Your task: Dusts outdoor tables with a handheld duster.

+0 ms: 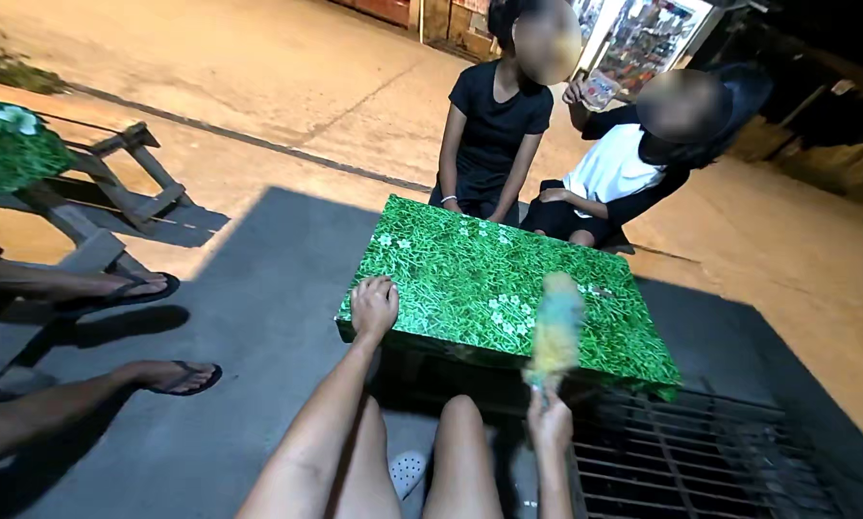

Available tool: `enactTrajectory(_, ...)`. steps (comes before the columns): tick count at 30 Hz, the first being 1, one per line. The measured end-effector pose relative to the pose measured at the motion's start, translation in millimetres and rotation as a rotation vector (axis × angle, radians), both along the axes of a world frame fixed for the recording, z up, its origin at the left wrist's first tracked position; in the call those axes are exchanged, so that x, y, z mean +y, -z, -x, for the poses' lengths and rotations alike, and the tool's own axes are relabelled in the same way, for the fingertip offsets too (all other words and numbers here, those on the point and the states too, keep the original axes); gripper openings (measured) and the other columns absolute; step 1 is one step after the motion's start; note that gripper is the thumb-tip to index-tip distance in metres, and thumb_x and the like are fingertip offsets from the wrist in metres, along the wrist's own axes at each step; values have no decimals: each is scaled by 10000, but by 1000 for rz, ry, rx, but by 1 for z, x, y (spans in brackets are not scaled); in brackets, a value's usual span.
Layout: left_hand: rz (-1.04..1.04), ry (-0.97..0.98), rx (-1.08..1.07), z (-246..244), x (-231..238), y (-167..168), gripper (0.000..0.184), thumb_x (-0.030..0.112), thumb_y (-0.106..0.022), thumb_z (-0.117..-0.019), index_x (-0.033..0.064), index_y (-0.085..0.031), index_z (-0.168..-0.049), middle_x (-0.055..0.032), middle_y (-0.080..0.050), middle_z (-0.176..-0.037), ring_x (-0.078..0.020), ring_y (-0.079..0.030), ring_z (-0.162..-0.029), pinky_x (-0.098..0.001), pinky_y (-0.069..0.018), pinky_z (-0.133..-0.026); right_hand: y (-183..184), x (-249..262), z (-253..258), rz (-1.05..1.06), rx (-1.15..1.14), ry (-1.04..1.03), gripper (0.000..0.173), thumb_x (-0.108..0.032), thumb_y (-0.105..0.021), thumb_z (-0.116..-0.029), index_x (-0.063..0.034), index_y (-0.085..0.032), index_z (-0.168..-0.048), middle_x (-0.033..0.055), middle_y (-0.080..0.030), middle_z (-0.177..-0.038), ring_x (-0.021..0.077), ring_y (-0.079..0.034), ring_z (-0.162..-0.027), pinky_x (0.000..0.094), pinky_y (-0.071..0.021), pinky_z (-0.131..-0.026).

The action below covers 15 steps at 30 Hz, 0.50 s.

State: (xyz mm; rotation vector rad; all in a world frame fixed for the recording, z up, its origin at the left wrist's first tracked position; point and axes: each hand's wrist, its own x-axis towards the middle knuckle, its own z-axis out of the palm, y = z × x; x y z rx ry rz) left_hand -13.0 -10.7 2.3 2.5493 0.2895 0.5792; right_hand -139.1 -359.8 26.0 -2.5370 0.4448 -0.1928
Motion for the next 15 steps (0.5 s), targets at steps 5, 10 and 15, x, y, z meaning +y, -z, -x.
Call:
enactTrajectory(5, 55, 5, -105, 1, 2, 4, 459, 318, -353, -1095, 95, -596, -1415, -109, -547, -1514, -348, -481, -1418, -584, -357, -1145, -7, 97, -1, -38, 109, -448, 426, -276, -543, -1064, -176, -587, -1476, 171, -749, -1181, 368, -723, -1084, 574, -544, -973)
enactTrajectory(10, 110, -20, -213, 3, 2, 9, 596, 410, -334, -1068, 79, -417, -1556, -141, -378, -1639, -373, -357, -1506, -628, -280, -1179, -6, 125, 2, -298, 125, -776, 430, -240, -555, -1061, -87, -586, -1462, 174, -711, -1281, 307, -697, -1166, 520, -515, -1052)
enactTrajectory(15, 97, -34, -235, 4, 1, 7, 645, 458, -283, -1062, 66, -412, -1557, -145, -378, -1639, -367, -330, -1523, -607, -249, -1202, 0, 51, 0, -657, -372, -370, 293, -43, -605, -996, 129, -669, -1224, 237, -723, -1185, 161, -734, -1022, 310, -586, -945)
